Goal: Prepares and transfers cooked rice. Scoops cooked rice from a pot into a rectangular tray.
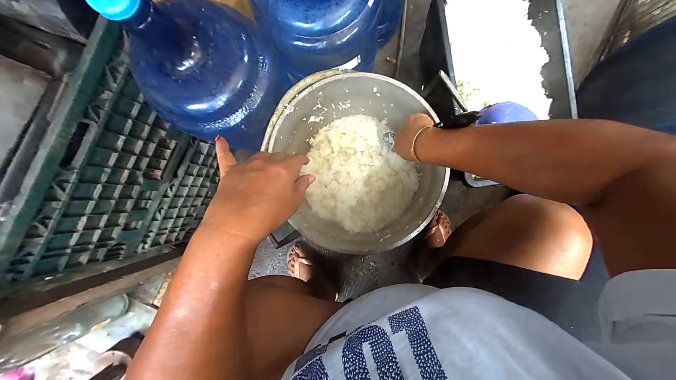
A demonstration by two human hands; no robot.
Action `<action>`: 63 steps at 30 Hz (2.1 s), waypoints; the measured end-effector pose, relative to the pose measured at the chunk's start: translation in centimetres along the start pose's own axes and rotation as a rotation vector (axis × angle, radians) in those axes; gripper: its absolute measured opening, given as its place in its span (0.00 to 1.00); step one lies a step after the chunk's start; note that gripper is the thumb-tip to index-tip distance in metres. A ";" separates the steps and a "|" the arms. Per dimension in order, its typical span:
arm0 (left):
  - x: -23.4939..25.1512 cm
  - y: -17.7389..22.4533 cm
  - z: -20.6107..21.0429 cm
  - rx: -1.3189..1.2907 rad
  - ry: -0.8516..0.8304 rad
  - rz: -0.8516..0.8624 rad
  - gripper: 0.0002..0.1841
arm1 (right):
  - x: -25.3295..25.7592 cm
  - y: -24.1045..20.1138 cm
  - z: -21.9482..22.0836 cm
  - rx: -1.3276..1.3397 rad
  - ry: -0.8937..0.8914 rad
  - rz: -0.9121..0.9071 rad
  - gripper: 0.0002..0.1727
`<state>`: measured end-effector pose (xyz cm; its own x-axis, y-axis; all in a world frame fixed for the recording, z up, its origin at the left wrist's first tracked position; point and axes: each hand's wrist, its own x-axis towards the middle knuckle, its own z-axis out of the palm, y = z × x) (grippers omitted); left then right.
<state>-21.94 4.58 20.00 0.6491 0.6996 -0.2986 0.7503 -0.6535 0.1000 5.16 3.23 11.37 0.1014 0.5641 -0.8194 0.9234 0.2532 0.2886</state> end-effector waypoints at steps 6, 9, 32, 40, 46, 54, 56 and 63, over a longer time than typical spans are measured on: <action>-0.9 -0.5 -0.4 -0.006 0.027 -0.011 0.21 | -0.7 1.1 1.7 0.022 -0.029 -0.128 0.11; -1.2 -0.5 -0.6 -0.001 0.033 -0.020 0.22 | -0.9 0.6 2.8 0.019 -0.052 -0.150 0.10; -1.4 -0.2 -1.3 -0.031 0.053 -0.016 0.21 | -3.9 -4.1 4.2 0.053 -0.210 -0.337 0.11; -1.3 -0.1 -1.3 -0.014 0.040 -0.018 0.21 | -3.9 -4.8 3.9 0.033 -0.217 -0.371 0.11; -1.4 -0.1 -1.3 -0.013 0.052 -0.015 0.21 | -3.4 -5.3 3.6 0.066 -0.205 -0.396 0.11; -1.5 0.0 -1.0 -0.005 0.057 -0.007 0.21 | -2.3 -6.5 3.0 0.194 -0.180 -0.408 0.12; -1.4 0.1 -1.1 -0.009 0.054 -0.008 0.21 | -1.9 -6.6 2.9 0.227 -0.170 -0.413 0.13; -1.3 0.0 -0.7 -0.005 0.068 0.000 0.21 | 2.7 -7.4 5.5 0.591 -0.224 -0.377 0.17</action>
<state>-22.71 3.88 21.06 0.6561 0.7176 -0.2338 0.7507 -0.6522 0.1048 0.67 -1.46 4.35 -0.2473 0.3328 -0.9100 0.9496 -0.1035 -0.2959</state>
